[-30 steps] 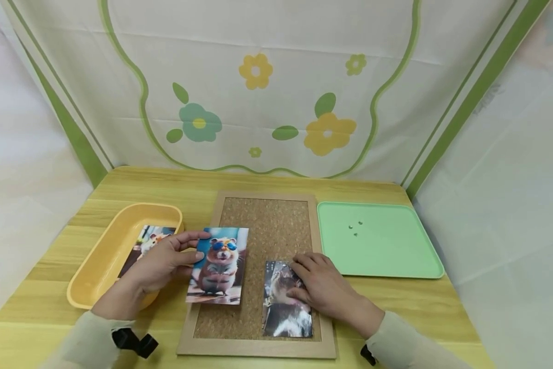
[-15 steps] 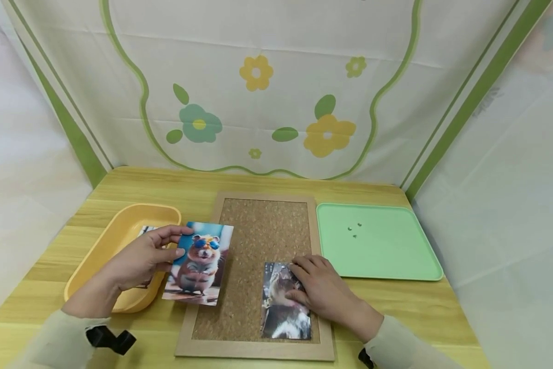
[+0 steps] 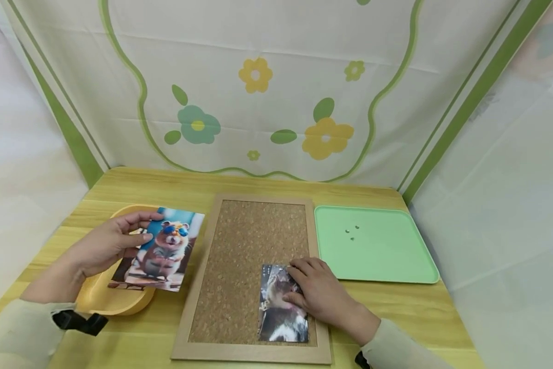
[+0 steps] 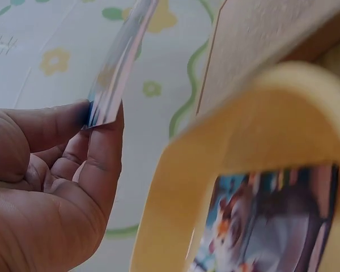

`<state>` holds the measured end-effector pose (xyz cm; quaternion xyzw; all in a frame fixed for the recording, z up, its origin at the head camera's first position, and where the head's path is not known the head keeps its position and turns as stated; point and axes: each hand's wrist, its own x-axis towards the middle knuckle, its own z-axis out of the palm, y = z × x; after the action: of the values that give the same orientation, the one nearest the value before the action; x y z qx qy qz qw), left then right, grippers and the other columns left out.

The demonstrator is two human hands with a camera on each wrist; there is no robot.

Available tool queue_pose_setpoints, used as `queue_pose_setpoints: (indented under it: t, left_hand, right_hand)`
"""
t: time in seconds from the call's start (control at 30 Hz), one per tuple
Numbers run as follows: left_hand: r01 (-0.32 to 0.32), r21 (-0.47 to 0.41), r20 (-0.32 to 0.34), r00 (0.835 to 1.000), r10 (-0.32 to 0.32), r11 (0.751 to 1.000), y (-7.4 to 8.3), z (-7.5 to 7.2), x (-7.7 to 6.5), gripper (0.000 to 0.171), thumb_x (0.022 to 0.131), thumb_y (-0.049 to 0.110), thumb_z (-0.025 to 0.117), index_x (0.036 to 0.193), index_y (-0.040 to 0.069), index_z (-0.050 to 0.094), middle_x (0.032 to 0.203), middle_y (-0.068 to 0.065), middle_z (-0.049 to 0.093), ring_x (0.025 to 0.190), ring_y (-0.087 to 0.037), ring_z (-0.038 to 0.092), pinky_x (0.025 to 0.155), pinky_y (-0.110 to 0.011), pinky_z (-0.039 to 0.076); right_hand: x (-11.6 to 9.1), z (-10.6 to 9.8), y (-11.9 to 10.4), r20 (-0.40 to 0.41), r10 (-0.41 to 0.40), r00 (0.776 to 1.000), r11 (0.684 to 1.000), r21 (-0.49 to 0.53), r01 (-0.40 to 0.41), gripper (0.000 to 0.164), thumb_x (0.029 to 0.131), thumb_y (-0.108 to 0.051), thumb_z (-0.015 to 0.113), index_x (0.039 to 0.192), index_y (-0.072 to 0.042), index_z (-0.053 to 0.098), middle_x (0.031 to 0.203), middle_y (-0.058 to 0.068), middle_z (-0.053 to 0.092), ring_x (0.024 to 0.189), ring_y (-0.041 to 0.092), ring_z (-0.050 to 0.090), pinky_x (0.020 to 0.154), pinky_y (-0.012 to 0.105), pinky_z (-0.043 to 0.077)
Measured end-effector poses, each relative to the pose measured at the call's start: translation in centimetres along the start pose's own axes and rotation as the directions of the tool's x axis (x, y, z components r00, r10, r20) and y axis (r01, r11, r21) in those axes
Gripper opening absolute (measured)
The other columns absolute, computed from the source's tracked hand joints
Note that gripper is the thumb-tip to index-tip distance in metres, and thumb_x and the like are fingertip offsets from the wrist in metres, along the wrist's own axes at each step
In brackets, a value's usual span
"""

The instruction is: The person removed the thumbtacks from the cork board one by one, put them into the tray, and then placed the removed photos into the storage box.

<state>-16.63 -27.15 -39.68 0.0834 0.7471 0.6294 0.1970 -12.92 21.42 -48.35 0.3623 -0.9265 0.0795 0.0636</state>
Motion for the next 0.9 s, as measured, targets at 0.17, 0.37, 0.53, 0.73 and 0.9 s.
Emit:
queue_pose_setpoints:
  t: [0.17, 0.37, 0.53, 0.73, 0.9]
  left_hand:
    - [0.029, 0.042, -0.037, 0.999, -0.028, 0.999, -0.4, -2.3, -0.6, 0.041, 0.109, 0.009, 0.057, 0.149, 0.017, 0.054, 0.139, -0.007, 0.048, 0.105, -0.013, 0.067, 0.082, -0.034, 0.062]
    - [0.093, 0.081, -0.099, 0.991, -0.085, 0.992, -0.7, -5.2, -1.1, 0.041, 0.112, 0.007, 0.047, 0.15, 0.02, 0.049, 0.151, -0.019, 0.037, 0.106, -0.01, 0.066, 0.085, -0.035, 0.063]
    - [0.134, 0.116, -0.148, 0.982, -0.116, 0.984, -0.7, -6.7, -1.4, 0.041, 0.113, 0.006, 0.041, 0.151, 0.02, 0.044, 0.15, -0.024, 0.033, 0.102, -0.007, 0.066, 0.082, -0.035, 0.064]
    - [0.174, 0.146, -0.171, 0.974, -0.148, 0.974, -1.3, -7.3, -1.4, 0.041, 0.113, 0.004, 0.042, 0.151, 0.016, 0.045, 0.152, -0.028, 0.033, 0.1, -0.01, 0.066, 0.081, -0.037, 0.064]
    - [0.177, 0.158, -0.151, 0.977, -0.153, 0.972, -2.0, -7.0, -1.2, 0.041, 0.112, 0.002, 0.042, 0.152, 0.008, 0.043, 0.148, -0.029, 0.034, 0.1, -0.018, 0.065, 0.079, -0.037, 0.063]
  right_hand:
    - [0.1, 0.1, 0.0, 0.001, 0.0, 1.0, 1.0, 0.003, 0.0, 0.064, 0.1, -0.05, 0.068, 0.144, -0.003, 0.063, 0.145, 0.014, 0.063, 0.134, 0.038, 0.057, 0.114, 0.059, 0.044]
    - [0.2, 0.2, 0.1, 0.018, 0.019, 1.0, 1.0, 0.004, -0.019, 0.065, 0.101, -0.052, 0.066, 0.145, -0.004, 0.063, 0.146, 0.014, 0.062, 0.135, 0.038, 0.056, 0.115, 0.059, 0.043]
    - [0.2, 0.1, 0.1, 0.021, 0.025, 0.999, 1.0, 0.008, -0.025, 0.065, 0.101, -0.052, 0.066, 0.145, -0.003, 0.062, 0.147, 0.014, 0.061, 0.136, 0.038, 0.055, 0.116, 0.059, 0.042]
    - [0.1, 0.1, 0.0, 0.023, 0.033, 0.999, 0.999, 0.02, -0.033, 0.065, 0.101, -0.051, 0.067, 0.145, -0.003, 0.062, 0.147, 0.014, 0.061, 0.136, 0.038, 0.055, 0.116, 0.059, 0.042]
    - [0.1, 0.1, -0.1, 0.024, 0.036, 0.999, 0.999, 0.02, -0.037, 0.064, 0.101, -0.05, 0.067, 0.145, -0.003, 0.062, 0.147, 0.013, 0.061, 0.136, 0.037, 0.055, 0.116, 0.059, 0.042]
